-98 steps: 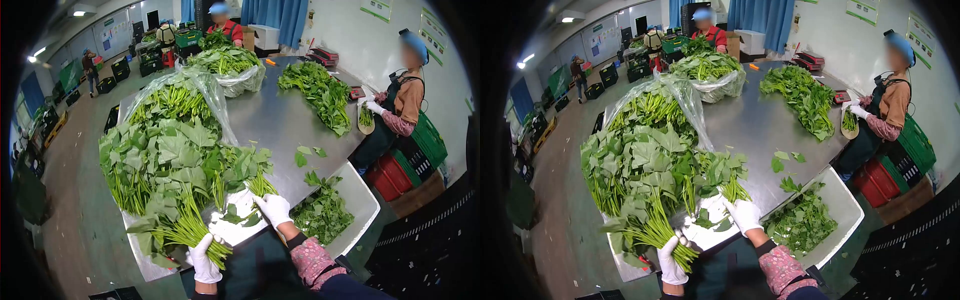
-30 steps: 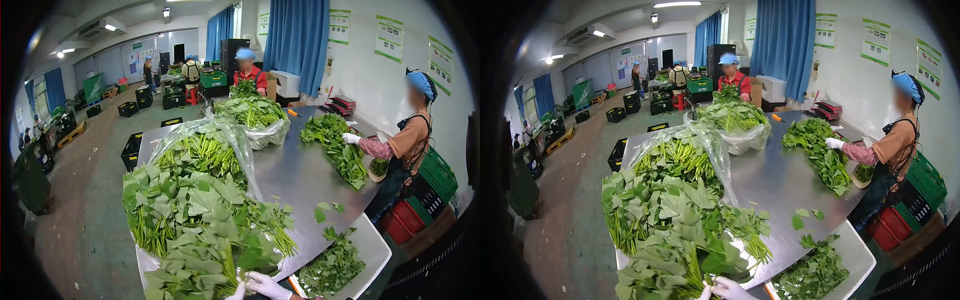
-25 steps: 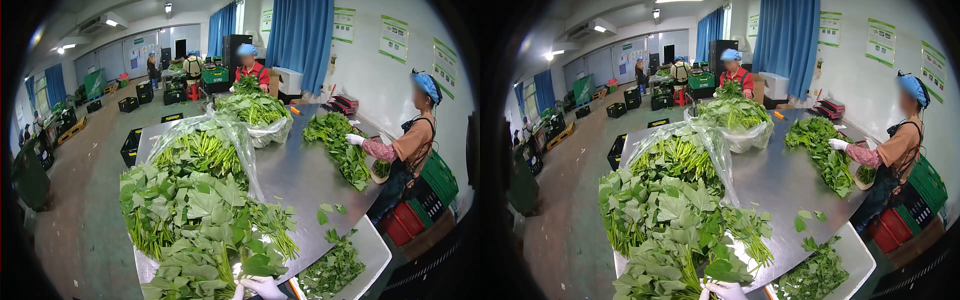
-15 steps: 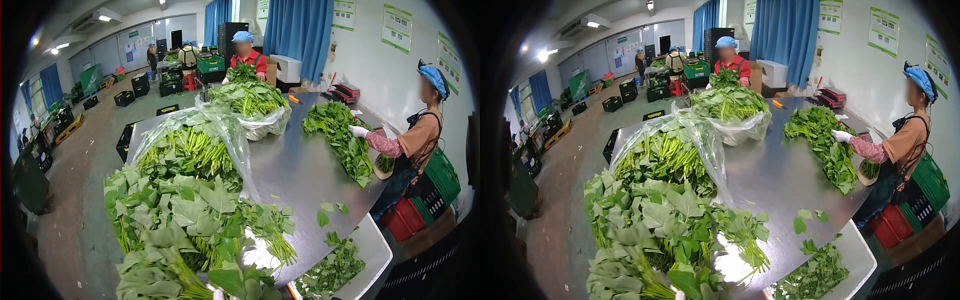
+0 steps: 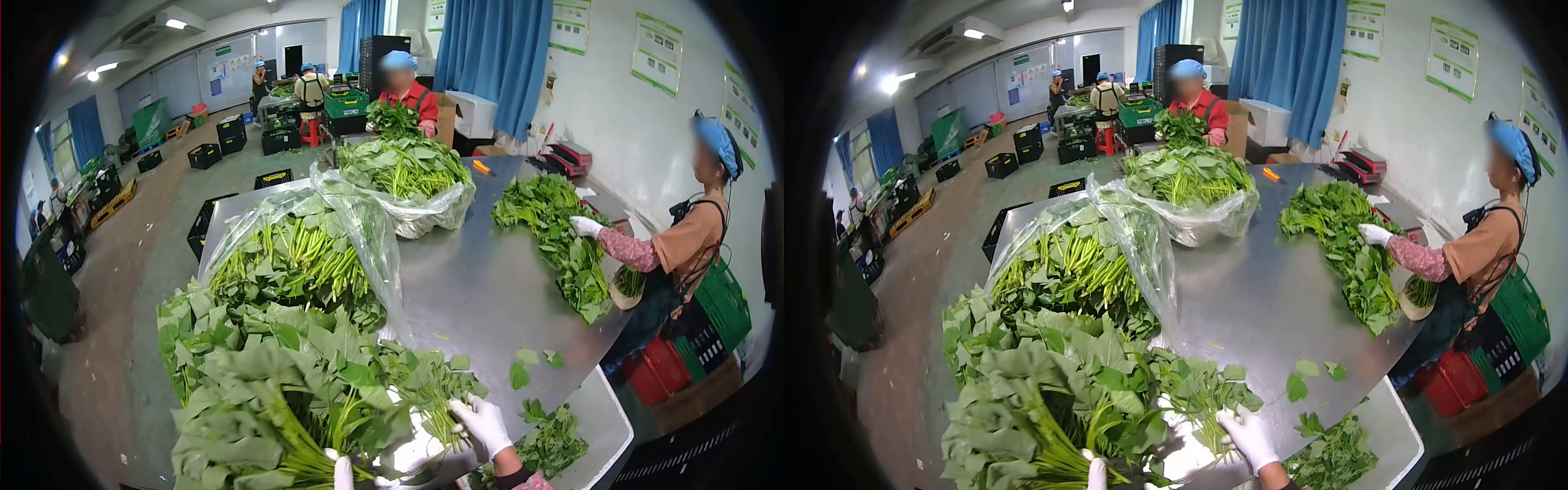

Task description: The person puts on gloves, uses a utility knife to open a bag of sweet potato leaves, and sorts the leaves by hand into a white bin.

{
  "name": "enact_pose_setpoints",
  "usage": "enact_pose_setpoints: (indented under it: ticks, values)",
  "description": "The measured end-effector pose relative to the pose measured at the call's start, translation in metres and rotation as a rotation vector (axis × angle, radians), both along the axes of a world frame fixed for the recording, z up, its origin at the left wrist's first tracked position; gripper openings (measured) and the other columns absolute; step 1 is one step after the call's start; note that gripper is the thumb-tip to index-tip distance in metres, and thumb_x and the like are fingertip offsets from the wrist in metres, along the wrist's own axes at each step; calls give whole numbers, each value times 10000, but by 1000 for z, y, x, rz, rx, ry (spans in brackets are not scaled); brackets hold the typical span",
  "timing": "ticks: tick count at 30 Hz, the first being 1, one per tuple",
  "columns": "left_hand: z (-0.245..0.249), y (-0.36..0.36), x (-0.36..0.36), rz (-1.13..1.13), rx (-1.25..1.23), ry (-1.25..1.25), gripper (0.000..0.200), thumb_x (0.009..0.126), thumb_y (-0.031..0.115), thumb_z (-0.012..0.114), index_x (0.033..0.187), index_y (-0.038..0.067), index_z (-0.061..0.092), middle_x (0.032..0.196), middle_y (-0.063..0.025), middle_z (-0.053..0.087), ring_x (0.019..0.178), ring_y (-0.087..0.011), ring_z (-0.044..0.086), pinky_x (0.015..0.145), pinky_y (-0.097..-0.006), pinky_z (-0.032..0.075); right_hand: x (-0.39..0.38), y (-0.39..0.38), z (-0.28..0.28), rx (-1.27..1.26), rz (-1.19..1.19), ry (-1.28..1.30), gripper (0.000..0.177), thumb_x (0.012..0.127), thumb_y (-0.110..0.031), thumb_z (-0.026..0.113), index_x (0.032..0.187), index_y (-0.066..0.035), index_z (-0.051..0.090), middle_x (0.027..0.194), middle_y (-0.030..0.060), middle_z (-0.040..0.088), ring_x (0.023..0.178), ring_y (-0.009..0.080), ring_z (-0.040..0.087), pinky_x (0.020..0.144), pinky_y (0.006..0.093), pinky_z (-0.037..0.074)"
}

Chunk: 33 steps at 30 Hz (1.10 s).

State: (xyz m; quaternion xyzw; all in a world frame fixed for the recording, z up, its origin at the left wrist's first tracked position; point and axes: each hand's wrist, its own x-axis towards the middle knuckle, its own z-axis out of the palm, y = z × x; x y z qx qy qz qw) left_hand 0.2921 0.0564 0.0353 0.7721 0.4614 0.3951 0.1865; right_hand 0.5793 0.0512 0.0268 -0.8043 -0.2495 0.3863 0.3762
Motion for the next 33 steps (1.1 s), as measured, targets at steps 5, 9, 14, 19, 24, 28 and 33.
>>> enact_pose_setpoints:
  ticks: [5, 9, 14, 19, 24, 28, 33]
  values:
    - [-63, 2, 33, 41, -977, -810, 439, 1044, 171, 427, 1452, 10, 409, 1172, -37, 647, 594, -62, 444, 535, -218, 402, -20, -35, 16, 319, 103, -751, 225, 912, -261, 665, 962, -44, 699, 826, 122, 713, 724, 205, 708, 614, 328, 541]
    - [-26, 1, 35, -9, -1120, -802, 425, 1039, 209, 440, 1420, 22, 453, 1134, -51, 663, 644, -58, 498, 540, -214, 416, -83, -34, 35, 649, 492, -214, 229, 946, -187, 582, 1091, -29, 661, 954, 90, 652, 788, 187, 610, 684, 287, 497]
    - [-5, -16, 21, -86, -1108, -581, 415, 1033, 258, 456, 1380, 37, 507, 1087, -68, 683, 706, -52, 565, 547, -208, 434, -117, -52, 28, 580, 522, -70, 260, 961, -160, 531, 1200, -86, 602, 1207, 97, 560, 977, 253, 594, 861, 317, 489]
    - [6, -33, 10, -70, -1238, -291, 414, 1027, 306, 471, 1341, 51, 562, 1041, -86, 703, 768, -46, 632, 554, -202, 451, -132, -40, -52, 714, 373, 239, 250, 979, -110, 516, 1166, 19, 619, 1093, 86, 655, 932, 161, 613, 822, 253, 498]
    - [-22, -49, -2, -149, -829, -34, 333, 1021, 225, 485, 1302, 90, 600, 989, -68, 718, 751, -146, 659, 687, -288, 525, -167, -48, -13, 651, 5, 625, 245, 978, -108, 512, 1135, 30, 640, 1078, 94, 673, 1000, 171, 612, 887, 282, 490]
    - [-24, -48, -10, -119, -957, -777, 314, 921, 90, 636, 1218, -9, 624, 1016, -52, 707, 778, -136, 644, 696, -282, 520, -185, -48, -26, 581, 72, 387, 301, 978, -128, 525, 1222, 33, 598, 1171, 127, 647, 1094, 202, 587, 974, 311, 457]
    - [4, -41, -37, -145, -1108, -793, 229, 876, 94, 695, 1064, -37, 684, 942, -60, 714, 760, -98, 636, 659, -257, 493, -172, -28, -50, 492, 80, 800, 193, 972, -219, 599, 1053, -46, 626, 930, 26, 654, 785, 125, 606, 719, 285, 503]
